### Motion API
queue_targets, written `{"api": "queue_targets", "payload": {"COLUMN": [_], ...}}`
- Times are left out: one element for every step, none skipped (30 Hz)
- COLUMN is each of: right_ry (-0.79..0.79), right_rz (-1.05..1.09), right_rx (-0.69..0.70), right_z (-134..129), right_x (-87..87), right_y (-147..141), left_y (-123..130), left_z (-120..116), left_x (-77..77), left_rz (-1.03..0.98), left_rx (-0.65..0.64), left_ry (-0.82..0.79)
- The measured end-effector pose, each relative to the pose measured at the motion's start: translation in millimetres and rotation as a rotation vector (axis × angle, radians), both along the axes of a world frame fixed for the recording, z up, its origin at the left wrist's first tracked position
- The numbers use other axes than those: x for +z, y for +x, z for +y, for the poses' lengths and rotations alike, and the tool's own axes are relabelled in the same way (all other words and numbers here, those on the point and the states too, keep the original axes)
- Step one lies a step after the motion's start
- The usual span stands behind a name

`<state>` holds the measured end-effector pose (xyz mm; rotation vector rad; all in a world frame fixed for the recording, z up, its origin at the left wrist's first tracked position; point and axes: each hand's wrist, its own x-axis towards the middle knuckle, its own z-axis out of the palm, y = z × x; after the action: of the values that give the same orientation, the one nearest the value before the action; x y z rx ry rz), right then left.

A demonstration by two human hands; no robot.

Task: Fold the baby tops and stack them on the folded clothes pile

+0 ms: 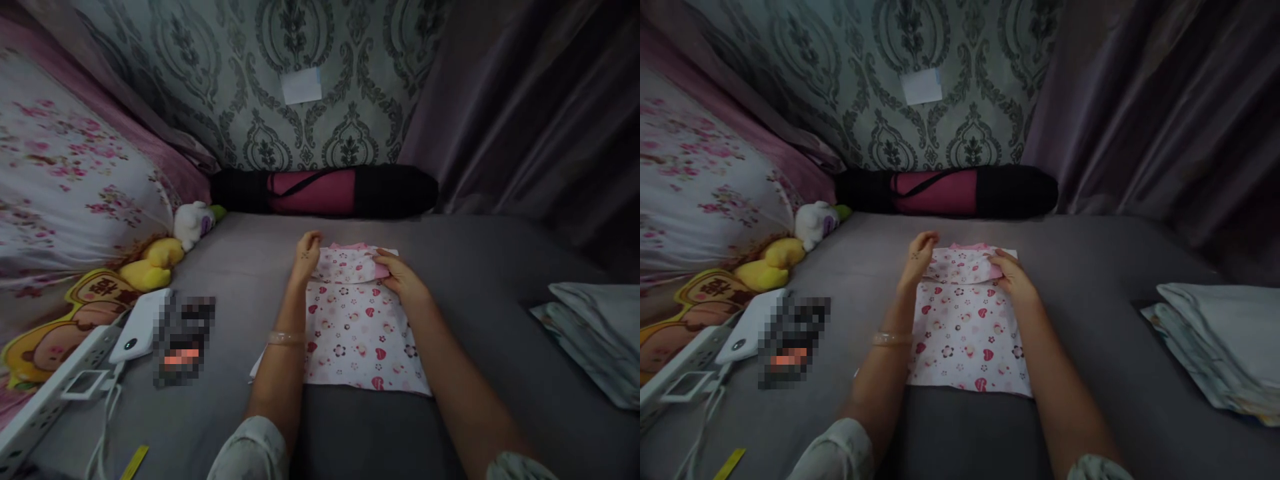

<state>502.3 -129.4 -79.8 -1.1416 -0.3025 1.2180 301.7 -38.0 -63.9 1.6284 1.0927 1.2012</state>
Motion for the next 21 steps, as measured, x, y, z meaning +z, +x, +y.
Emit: {"api": "queue_targets", "payload": {"right_ry": [-0.021,-0.035,-0.019,0.018,0.055,0.084,0.102,0.104,0.091,0.067,0.038,0.006,-0.024,-0.045,-0.058,-0.065,-0.065,-0.067,-0.075,-0.086,-0.092], "right_rz": [-0.028,-0.048,-0.067,-0.093,-0.129,-0.177,-0.235,-0.303,-0.382,-0.474,-0.582,-0.707,-0.844,-0.989,-1.131,-1.261,-1.376,-1.478,-1.575,-1.666,-1.754], "right_rx": [-0.018,-0.029,-0.039,-0.049,-0.062,-0.074,-0.087,-0.096,-0.097,-0.092,-0.083,-0.073,-0.063,-0.053,-0.043,-0.032,-0.021,-0.015,-0.019,-0.035,-0.05], "right_z": [0.3,0.4,0.5,0.8,1.3,2.2,3.4,4.8,6.4,7.9,9.2,9.9,9.8,9.0,7.3,4.8,2.0,-1.0,-3.8,-5.9,-7.3], "right_x": [0.8,2.1,3.5,4.7,5.2,4.7,3.1,0.4,-3.3,-7.6,-12.3,-17.0,-21.3,-25.0,-27.9,-29.8,-30.4,-29.6,-27.5,-24.0,-19.4], "right_y": [0.4,1.1,2.1,3.5,5.2,7.1,9.3,11.6,13.9,16.1,18.2,20.0,21.4,22.4,22.8,22.7,21.9,20.3,17.7,14.1,9.3], "left_y": [-8.0,-14.8,-20.0,-23.6,-25.5,-26.0,-25.3,-23.9,-22.2,-20.5,-19.1,-18.3,-18.1,-18.5,-19.3,-20.4,-21.3,-21.8,-21.3,-19.5,-16.3], "left_z": [5.5,9.2,11.2,11.6,10.7,8.9,6.6,4.2,1.9,-0.3,-2.1,-3.5,-4.6,-5.5,-6.1,-6.5,-7.0,-7.6,-8.5,-9.9,-11.8], "left_x": [-5.3,-11.1,-17.1,-22.9,-28.3,-32.7,-36.2,-38.6,-40.1,-40.7,-40.7,-40.4,-39.9,-39.3,-38.6,-37.8,-36.7,-35.2,-33.2,-30.7,-27.7], "left_rz": [0.068,0.142,0.22,0.296,0.37,0.444,0.518,0.591,0.662,0.727,0.781,0.823,0.855,0.88,0.899,0.914,0.929,0.943,0.958,0.972,0.983], "left_rx": [0.028,0.033,0.031,0.022,0.01,-0.002,-0.011,-0.02,-0.026,-0.028,-0.027,-0.025,-0.023,-0.022,-0.022,-0.023,-0.023,-0.019,-0.01,0.003,0.017], "left_ry": [-0.021,-0.032,-0.041,-0.042,-0.034,-0.017,0.007,0.037,0.067,0.092,0.11,0.119,0.124,0.128,0.133,0.138,0.139,0.14,0.143,0.154,0.175]}}
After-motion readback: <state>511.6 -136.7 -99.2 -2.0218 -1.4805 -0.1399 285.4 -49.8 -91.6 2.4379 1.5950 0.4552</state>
